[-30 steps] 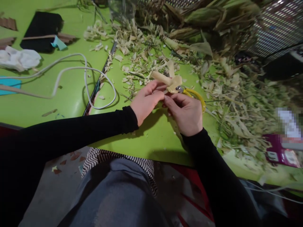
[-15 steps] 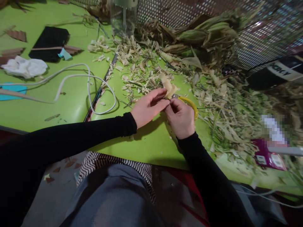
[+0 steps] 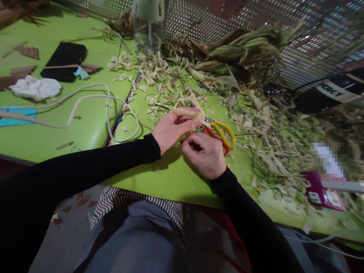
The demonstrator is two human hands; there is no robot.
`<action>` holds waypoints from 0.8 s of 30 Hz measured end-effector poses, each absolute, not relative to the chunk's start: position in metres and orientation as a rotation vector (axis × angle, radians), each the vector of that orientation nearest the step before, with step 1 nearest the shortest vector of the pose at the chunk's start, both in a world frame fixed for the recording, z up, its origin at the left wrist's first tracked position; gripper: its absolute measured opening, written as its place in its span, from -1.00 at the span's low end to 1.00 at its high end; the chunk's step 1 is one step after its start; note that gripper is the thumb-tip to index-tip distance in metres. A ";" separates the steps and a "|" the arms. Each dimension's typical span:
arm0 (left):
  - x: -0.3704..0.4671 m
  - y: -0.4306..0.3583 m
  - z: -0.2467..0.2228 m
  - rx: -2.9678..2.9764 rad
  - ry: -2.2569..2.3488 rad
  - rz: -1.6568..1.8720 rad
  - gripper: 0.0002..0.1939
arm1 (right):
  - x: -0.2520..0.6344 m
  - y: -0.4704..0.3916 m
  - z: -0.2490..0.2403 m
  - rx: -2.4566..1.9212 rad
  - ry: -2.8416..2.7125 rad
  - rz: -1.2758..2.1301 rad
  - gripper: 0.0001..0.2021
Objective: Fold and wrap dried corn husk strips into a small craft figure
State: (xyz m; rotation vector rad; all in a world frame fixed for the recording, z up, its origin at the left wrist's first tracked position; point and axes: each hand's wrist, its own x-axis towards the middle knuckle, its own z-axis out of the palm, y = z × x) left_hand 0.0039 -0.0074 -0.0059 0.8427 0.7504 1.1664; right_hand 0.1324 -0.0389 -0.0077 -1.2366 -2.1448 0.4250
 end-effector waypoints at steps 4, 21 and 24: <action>0.000 -0.003 -0.007 0.864 0.664 1.222 -0.78 | 0.132 -0.042 -0.006 -1.088 -2.313 0.552 -0.77; -0.004 -0.005 -0.004 1.228 0.747 0.928 -0.77 | 0.157 -0.028 -0.005 -1.311 -1.682 0.684 -0.82; -0.004 -0.007 0.001 1.348 0.864 0.850 -0.82 | 0.156 -0.028 -0.007 -1.272 -1.657 0.674 -0.86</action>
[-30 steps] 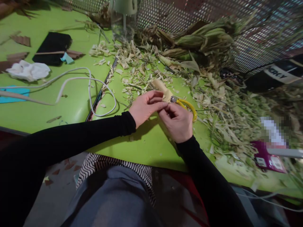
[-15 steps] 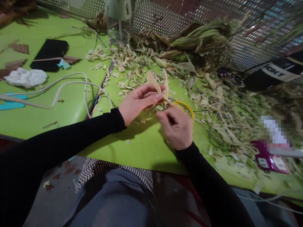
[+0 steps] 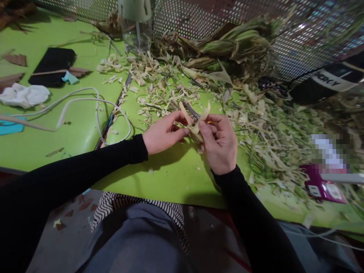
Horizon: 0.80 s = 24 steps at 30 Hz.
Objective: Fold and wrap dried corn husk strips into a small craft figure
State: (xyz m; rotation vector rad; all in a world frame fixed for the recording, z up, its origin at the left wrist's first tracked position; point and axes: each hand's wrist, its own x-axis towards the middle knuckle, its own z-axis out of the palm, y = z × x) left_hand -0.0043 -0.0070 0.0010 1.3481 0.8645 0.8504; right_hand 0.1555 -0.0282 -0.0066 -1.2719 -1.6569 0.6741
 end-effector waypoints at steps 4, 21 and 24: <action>-0.006 -0.010 0.006 1.394 0.867 0.694 -0.77 | 0.153 -0.029 -0.005 -1.240 -1.730 0.509 -0.91; -0.009 -0.005 0.006 1.395 0.773 0.695 -0.93 | 0.157 -0.032 -0.001 -1.224 -1.730 0.435 -0.81; -0.011 -0.006 0.003 1.574 0.828 0.654 -0.92 | 0.160 -0.032 0.005 -1.286 -1.878 0.452 -0.75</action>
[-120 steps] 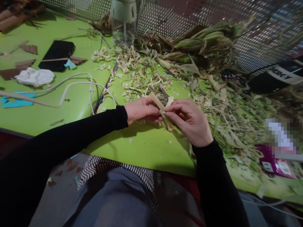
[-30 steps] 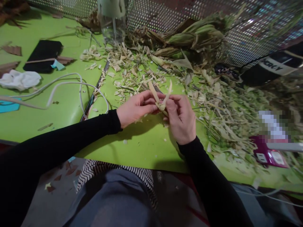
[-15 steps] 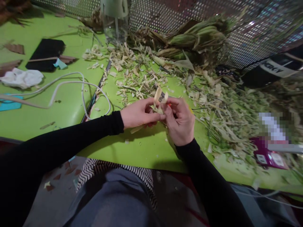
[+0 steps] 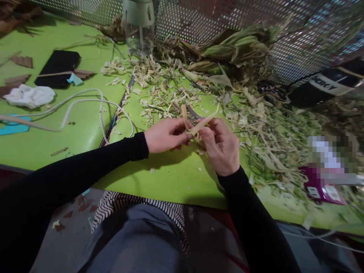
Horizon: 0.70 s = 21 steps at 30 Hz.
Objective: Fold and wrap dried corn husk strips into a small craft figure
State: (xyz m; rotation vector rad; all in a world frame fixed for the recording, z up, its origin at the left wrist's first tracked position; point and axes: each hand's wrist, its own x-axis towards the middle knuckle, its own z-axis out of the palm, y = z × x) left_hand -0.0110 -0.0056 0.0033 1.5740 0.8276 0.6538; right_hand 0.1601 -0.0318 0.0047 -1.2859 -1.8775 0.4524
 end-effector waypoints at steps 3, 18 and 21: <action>-0.011 -0.009 0.002 1.859 0.910 0.618 -0.89 | 0.162 -0.029 0.008 -1.221 -1.980 0.361 -0.76; -0.005 -0.021 0.005 2.059 0.913 0.566 -0.80 | 0.161 -0.029 0.006 -1.172 -1.765 0.607 -0.94; -0.004 -0.022 0.004 2.015 0.890 0.525 -0.76 | 0.160 -0.030 0.002 -1.148 -1.782 0.569 -0.87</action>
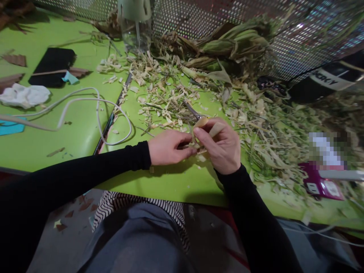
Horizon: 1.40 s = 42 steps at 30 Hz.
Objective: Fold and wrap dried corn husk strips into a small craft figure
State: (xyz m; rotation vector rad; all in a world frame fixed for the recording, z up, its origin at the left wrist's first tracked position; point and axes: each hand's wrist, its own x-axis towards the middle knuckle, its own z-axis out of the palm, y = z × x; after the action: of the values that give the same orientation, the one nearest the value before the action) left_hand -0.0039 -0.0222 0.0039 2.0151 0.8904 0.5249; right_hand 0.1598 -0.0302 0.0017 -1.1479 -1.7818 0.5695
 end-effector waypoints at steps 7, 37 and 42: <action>0.000 -0.027 0.000 1.871 0.907 0.515 -0.63 | 0.157 -0.029 0.000 -1.172 -1.785 0.573 -0.85; -0.002 -0.019 0.004 1.257 0.864 0.652 -0.87 | 0.167 -0.026 0.010 -1.227 -1.779 0.898 -0.80; 0.000 -0.020 0.003 1.096 0.847 0.652 -0.86 | 0.167 -0.027 0.009 -1.279 -1.743 0.756 -0.82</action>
State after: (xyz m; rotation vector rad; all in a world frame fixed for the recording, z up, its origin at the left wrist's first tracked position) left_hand -0.0004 -0.0197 0.0033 1.0961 0.8474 0.6517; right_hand 0.1671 -0.0270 0.0090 -1.2792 -1.7433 0.7559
